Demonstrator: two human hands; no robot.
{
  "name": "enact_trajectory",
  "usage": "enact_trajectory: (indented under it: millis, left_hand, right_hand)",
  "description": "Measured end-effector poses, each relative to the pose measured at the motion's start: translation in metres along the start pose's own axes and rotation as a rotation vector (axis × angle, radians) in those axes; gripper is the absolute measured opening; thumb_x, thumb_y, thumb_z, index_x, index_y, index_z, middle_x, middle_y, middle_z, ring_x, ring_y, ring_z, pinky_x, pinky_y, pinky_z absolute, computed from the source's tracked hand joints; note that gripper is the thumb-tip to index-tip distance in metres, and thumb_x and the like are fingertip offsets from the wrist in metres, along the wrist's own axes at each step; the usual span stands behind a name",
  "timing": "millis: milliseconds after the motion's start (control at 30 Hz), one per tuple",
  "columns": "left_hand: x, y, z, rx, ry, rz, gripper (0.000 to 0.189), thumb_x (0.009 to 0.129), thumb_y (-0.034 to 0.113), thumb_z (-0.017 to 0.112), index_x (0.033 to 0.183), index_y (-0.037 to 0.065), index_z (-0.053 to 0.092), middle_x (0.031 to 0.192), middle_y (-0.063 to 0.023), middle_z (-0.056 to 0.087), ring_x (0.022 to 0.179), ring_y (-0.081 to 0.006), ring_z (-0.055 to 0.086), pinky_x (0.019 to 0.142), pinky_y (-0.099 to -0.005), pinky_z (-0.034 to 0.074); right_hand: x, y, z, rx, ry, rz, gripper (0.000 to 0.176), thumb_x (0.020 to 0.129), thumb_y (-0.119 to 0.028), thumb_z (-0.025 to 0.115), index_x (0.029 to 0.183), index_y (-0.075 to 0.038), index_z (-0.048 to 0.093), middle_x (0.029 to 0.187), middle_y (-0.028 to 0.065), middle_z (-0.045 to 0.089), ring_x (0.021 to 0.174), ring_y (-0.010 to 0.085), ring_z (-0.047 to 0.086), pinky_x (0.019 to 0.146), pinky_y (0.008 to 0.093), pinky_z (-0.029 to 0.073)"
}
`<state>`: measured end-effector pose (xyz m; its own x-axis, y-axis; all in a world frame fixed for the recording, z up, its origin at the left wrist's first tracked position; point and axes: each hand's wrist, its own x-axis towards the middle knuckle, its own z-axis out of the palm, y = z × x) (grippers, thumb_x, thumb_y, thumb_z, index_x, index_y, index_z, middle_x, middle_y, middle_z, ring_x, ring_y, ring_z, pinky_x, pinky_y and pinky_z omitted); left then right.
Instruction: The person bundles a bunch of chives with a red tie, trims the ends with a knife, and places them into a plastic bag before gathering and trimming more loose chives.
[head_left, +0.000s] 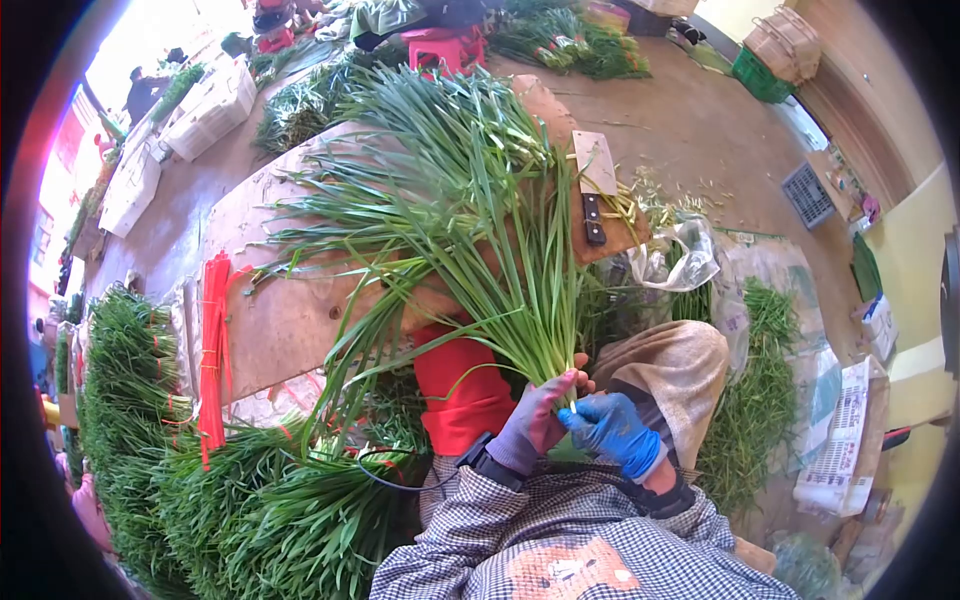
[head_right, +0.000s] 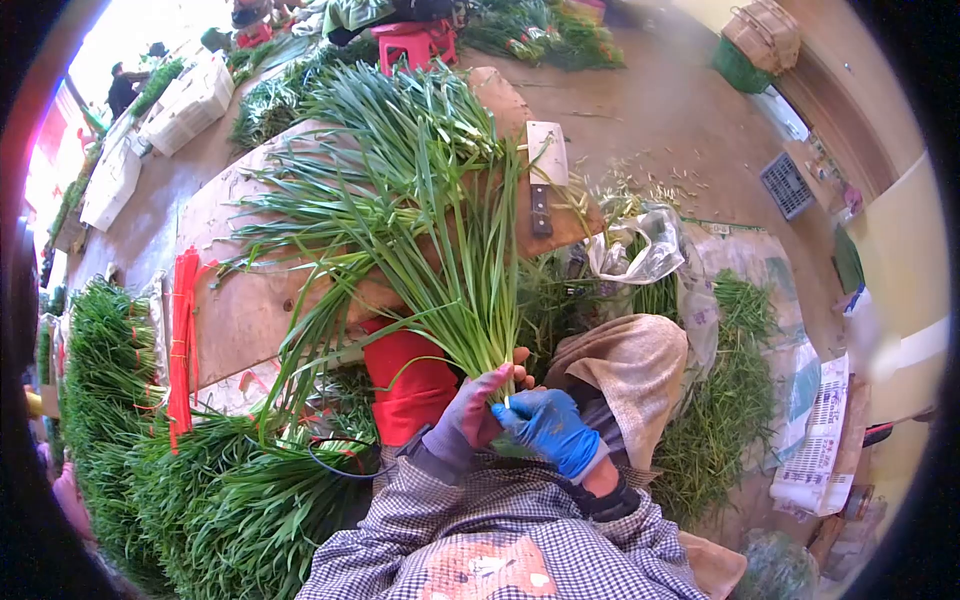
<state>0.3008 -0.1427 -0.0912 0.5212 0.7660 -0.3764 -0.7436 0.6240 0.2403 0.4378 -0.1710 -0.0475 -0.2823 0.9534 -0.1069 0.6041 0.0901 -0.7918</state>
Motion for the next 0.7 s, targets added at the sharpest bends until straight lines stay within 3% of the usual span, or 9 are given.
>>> enact_trajectory:
  millis: [167,233,333,400,433,533,600,633,700]
  left_hand:
    - [0.001,-0.002,-0.002,-0.018,0.002,0.03,0.04,0.092,0.016,0.063,0.128,0.002,0.051,0.095,-0.0056,0.065,0.093,-0.0191,0.063,0.084,-0.036,0.054]
    - [0.007,-0.01,-0.009,0.101,0.059,0.107,0.038,0.091,0.014,0.064,0.126,0.002,0.053,0.091,-0.0063,0.065,0.084,-0.0184,0.065,0.076,-0.0335,0.056]
    - [0.009,-0.013,-0.022,0.261,0.193,0.082,0.035,0.09,0.01,0.063,0.123,0.001,0.054,0.087,-0.0059,0.065,0.072,-0.0163,0.065,0.063,-0.031,0.056]
    - [0.007,-0.014,-0.018,0.36,0.292,0.105,0.032,0.09,0.007,0.062,0.12,0.001,0.055,0.082,-0.0051,0.064,0.062,-0.0138,0.061,0.055,-0.0286,0.054]
    - [0.005,-0.014,-0.017,0.407,0.326,0.109,0.03,0.089,0.007,0.062,0.118,0.002,0.055,0.082,-0.0034,0.062,0.062,-0.0113,0.059,0.055,-0.0276,0.053]
    - [0.006,-0.024,-0.025,0.459,0.354,0.151,0.027,0.087,0.007,0.064,0.112,0.003,0.055,0.082,-0.0019,0.06,0.062,-0.0084,0.056,0.054,-0.0256,0.051]
    - [0.016,-0.033,-0.046,0.953,0.148,0.541,0.027,0.086,0.011,0.065,0.11,0.004,0.056,0.08,-0.002,0.061,0.06,-0.0092,0.056,0.052,-0.0253,0.049]
    - [0.02,-0.033,-0.051,1.056,0.308,0.217,0.029,0.084,0.012,0.067,0.109,0.004,0.054,0.077,-0.0017,0.061,0.059,-0.0098,0.057,0.053,-0.0247,0.049]
    - [0.015,-0.035,-0.047,0.853,0.32,0.21,0.03,0.086,0.01,0.066,0.113,0.006,0.054,0.085,-0.0025,0.062,0.067,-0.0116,0.06,0.059,-0.0267,0.051]
  right_hand:
    - [0.001,0.014,-0.004,-0.191,-0.054,0.011,0.038,0.087,-0.036,0.063,0.063,-0.007,0.057,0.059,0.0153,0.055,0.055,0.0346,0.055,0.052,0.0412,0.042]
    - [-0.001,0.016,-0.004,-0.199,-0.041,0.006,0.039,0.088,-0.037,0.062,0.063,-0.007,0.057,0.06,0.0156,0.055,0.054,0.0348,0.054,0.052,0.0411,0.041]
    - [-0.004,0.014,-0.016,0.146,-0.163,0.164,0.032,0.085,-0.032,0.067,0.066,-0.007,0.062,0.059,0.0132,0.057,0.054,0.0302,0.055,0.052,0.0373,0.043]
    - [0.003,0.004,-0.033,0.255,-0.023,0.148,0.022,0.081,-0.025,0.074,0.074,-0.006,0.067,0.065,0.0094,0.06,0.057,0.0231,0.057,0.054,0.0323,0.045]
    - [0.012,0.005,-0.033,0.194,0.107,-0.025,0.02,0.075,-0.02,0.079,0.082,-0.004,0.069,0.074,0.0071,0.063,0.062,0.0182,0.06,0.057,0.0294,0.047]
    - [0.036,-0.026,-0.03,0.06,0.178,-0.151,0.024,0.074,-0.024,0.079,0.086,-0.006,0.07,0.079,0.0088,0.064,0.064,0.0191,0.061,0.06,0.0292,0.048]
    - [0.051,-0.035,-0.018,-0.058,0.18,-0.215,0.028,0.07,-0.02,0.083,0.086,-0.004,0.067,0.077,0.0057,0.06,0.065,0.0194,0.06,0.061,0.0307,0.049]
    - [0.06,-0.036,-0.011,-0.163,0.185,-0.253,0.032,0.068,-0.024,0.083,0.084,-0.004,0.065,0.075,0.0063,0.059,0.065,0.022,0.06,0.061,0.0327,0.049]
    - [0.072,-0.026,0.001,-0.312,0.202,-0.24,0.036,0.067,-0.03,0.082,0.08,-0.006,0.059,0.072,0.0082,0.055,0.065,0.0282,0.059,0.06,0.0372,0.048]
